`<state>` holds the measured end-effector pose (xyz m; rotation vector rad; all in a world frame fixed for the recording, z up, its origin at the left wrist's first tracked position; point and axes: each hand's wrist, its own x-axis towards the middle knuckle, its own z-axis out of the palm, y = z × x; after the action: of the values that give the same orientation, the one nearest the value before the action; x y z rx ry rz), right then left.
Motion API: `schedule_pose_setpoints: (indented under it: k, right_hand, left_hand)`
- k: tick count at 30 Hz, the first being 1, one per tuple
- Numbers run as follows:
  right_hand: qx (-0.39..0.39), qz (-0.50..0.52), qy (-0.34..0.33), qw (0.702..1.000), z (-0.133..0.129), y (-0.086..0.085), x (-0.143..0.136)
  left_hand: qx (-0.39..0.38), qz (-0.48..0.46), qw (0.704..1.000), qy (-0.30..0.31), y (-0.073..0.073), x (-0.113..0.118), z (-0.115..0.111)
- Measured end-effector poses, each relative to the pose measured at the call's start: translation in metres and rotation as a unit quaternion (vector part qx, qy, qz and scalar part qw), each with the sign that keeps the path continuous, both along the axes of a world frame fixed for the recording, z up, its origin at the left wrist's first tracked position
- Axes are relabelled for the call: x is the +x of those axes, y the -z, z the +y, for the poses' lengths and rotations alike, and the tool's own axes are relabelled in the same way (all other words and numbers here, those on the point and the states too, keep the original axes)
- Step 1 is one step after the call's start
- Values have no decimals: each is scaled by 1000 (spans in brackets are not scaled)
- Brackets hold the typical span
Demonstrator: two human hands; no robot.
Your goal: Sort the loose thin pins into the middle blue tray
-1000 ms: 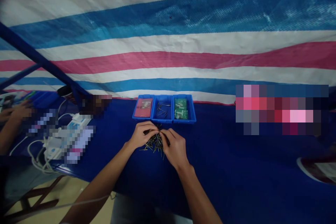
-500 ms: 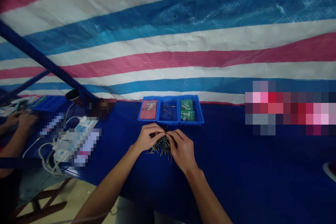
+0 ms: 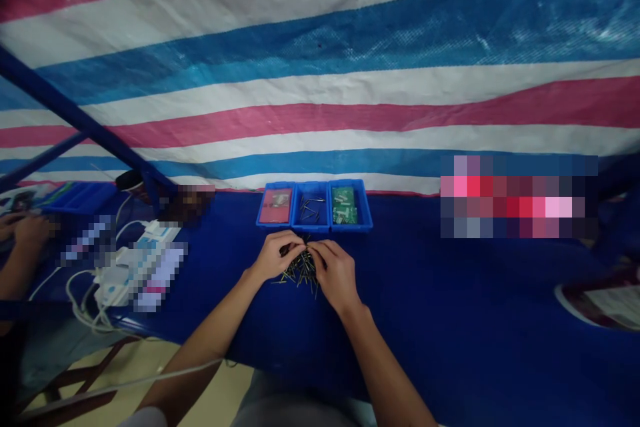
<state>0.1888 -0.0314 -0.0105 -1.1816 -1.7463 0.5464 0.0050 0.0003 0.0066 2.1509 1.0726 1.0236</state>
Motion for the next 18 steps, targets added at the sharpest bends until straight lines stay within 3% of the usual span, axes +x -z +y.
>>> schedule_pose_setpoints:
  k: [18]
  right_hand:
    - [22, -100, -17, 995, 5, -2, -5]
  left_hand:
    - [-5, -19, 1000, -2, 4, -3, 2]
